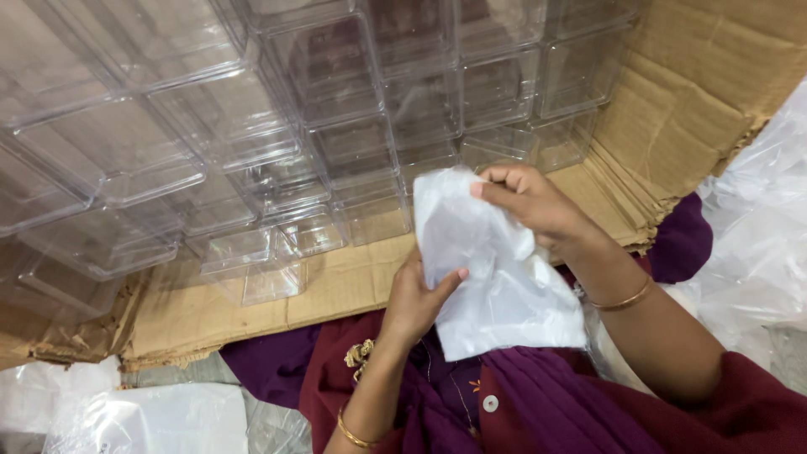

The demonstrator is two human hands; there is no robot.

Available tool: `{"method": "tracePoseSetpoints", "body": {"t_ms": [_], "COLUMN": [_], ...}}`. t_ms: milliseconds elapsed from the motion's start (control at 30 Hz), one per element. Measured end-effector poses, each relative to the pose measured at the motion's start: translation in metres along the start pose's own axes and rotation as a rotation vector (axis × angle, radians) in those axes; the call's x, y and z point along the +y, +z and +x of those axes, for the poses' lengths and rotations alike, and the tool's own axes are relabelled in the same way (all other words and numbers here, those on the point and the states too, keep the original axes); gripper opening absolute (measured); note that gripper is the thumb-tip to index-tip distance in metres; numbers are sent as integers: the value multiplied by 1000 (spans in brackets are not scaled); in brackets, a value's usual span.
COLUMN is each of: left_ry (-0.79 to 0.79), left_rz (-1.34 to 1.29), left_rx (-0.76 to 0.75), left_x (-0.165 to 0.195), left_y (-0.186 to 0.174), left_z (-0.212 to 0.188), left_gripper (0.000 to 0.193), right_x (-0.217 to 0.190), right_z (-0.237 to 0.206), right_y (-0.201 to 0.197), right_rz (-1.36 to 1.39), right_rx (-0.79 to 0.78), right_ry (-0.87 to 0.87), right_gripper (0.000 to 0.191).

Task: The person sits on the floor and repeatedly picks up clear plastic containers, places them into a white plastic bag, and sets the bag aside. The person continues this cycle with multiple containers from a cardboard box.

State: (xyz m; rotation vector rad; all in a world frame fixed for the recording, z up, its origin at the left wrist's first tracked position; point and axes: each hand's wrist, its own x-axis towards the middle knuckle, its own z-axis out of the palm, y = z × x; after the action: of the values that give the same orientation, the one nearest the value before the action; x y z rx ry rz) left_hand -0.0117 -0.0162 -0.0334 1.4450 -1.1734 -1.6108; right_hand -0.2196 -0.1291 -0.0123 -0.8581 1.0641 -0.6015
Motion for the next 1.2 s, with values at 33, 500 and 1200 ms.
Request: {"method": "tracePoseSetpoints", "body": {"t_ms": [33,500,1200], "left_ry": [-84,-42,-110], "left_rz": [-17,309,343], "left_rx": [-26,-172,-200], "left_x": [-2,28,30], "left_y": [-3,-82,-86], "left_z": [0,3,-10], "left_gripper": [48,57,40], "right_x": [0,52,10], "right_z": [1,-8,-44], "right_y": [-3,-3,-26], "right_rz": [107,61,-447], "right_rx": [8,-205,-158], "right_ry": [38,61,-386], "right_gripper": [10,26,38]}}
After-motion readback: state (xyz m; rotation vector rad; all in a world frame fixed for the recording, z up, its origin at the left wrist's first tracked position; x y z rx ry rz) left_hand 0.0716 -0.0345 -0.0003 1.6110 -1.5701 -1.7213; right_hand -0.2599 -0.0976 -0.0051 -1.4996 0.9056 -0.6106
